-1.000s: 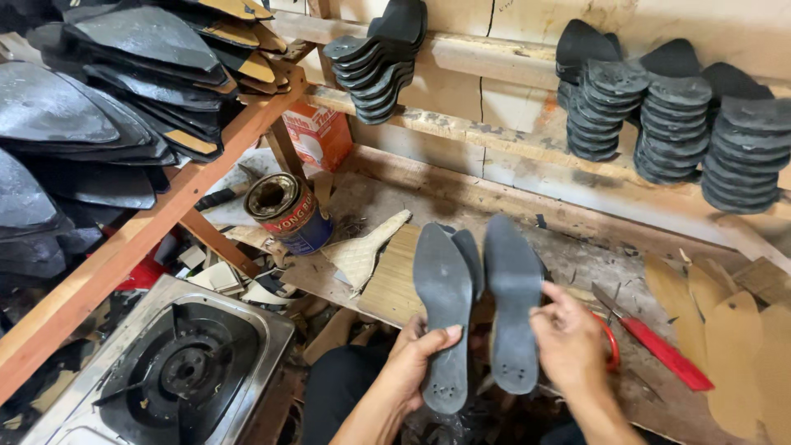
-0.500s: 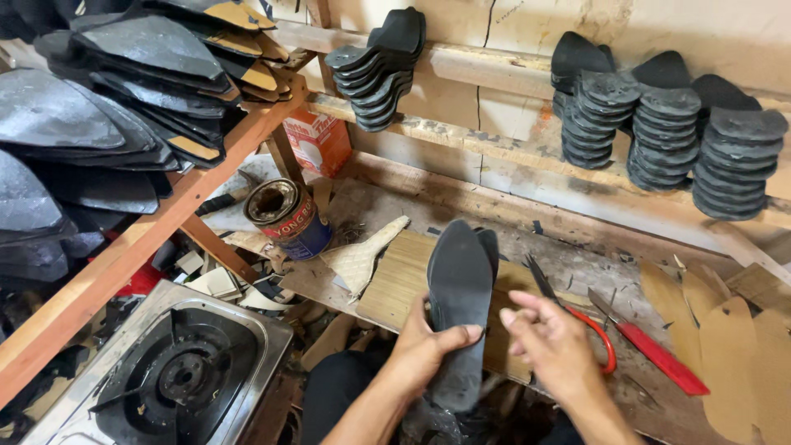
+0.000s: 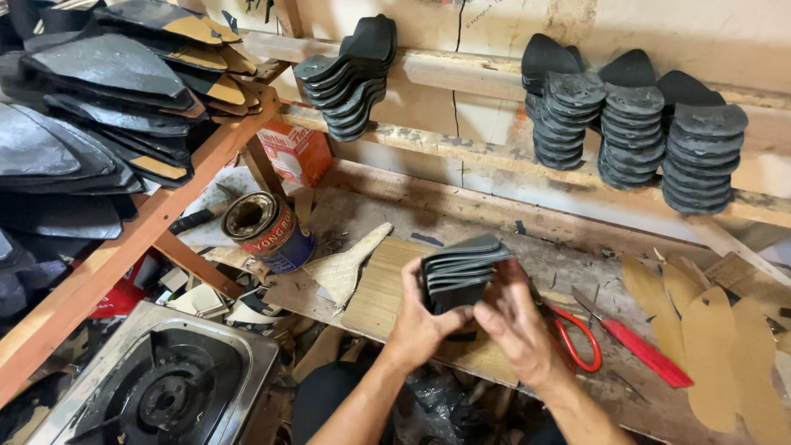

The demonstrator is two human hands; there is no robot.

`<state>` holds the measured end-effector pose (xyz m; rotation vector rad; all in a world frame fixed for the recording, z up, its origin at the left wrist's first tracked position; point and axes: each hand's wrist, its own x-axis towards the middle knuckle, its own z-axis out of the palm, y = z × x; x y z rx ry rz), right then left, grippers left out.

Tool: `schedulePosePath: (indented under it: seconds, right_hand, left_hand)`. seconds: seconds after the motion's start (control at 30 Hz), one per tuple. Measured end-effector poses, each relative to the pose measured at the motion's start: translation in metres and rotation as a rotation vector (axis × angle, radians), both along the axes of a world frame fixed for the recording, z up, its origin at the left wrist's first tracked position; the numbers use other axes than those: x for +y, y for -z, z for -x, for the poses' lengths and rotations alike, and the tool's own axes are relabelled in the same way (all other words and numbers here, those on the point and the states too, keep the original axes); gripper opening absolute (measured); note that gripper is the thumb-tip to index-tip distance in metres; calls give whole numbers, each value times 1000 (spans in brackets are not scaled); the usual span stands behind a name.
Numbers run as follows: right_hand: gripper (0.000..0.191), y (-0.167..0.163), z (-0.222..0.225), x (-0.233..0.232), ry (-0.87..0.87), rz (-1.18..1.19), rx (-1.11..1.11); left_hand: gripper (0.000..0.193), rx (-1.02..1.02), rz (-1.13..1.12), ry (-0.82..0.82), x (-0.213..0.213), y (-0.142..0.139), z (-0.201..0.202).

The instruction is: The person trims the edges of several black shoe insoles using red-handled scissors. They pick up each insole, cut along the perimeter, and place the trimmed insole on a stack on the shelf. The person repeats this process for multiple insoles.

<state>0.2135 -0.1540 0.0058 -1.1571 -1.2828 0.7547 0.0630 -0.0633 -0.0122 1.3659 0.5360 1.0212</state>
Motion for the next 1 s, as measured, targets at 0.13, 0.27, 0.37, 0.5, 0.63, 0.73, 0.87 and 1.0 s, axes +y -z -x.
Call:
schedulePosePath:
  seconds: [0.13, 0.27, 0.37, 0.5, 0.63, 0.73, 0.87, 1.0]
  right_hand:
    - [68, 16, 17, 7, 214, 20, -271]
    - [78, 31, 15, 16, -63, 74, 103]
    - [79, 37, -11, 14, 67, 171, -70]
    - [72, 51, -52, 7, 354, 293, -184]
    - [62, 75, -67, -3, 445, 208, -142]
    - [55, 87, -69, -7, 471, 164, -238]
    - [47, 89, -73, -8, 487, 244, -198]
    - [40, 89, -76, -8, 478, 170, -249]
  left_hand:
    - [96, 208, -302, -115, -6, 21, 0]
    - [93, 169, -488, -147, -2, 26, 7]
    - [88, 190, -163, -70, 4, 10, 11]
    - [89, 47, 237, 5, 12, -38, 19]
    - [86, 138, 351, 61, 20, -103, 40]
    - [76, 219, 268, 79, 46, -153, 34]
    - [47, 344, 256, 125, 106, -209, -3]
    - [29, 283, 267, 216, 154, -232, -56]
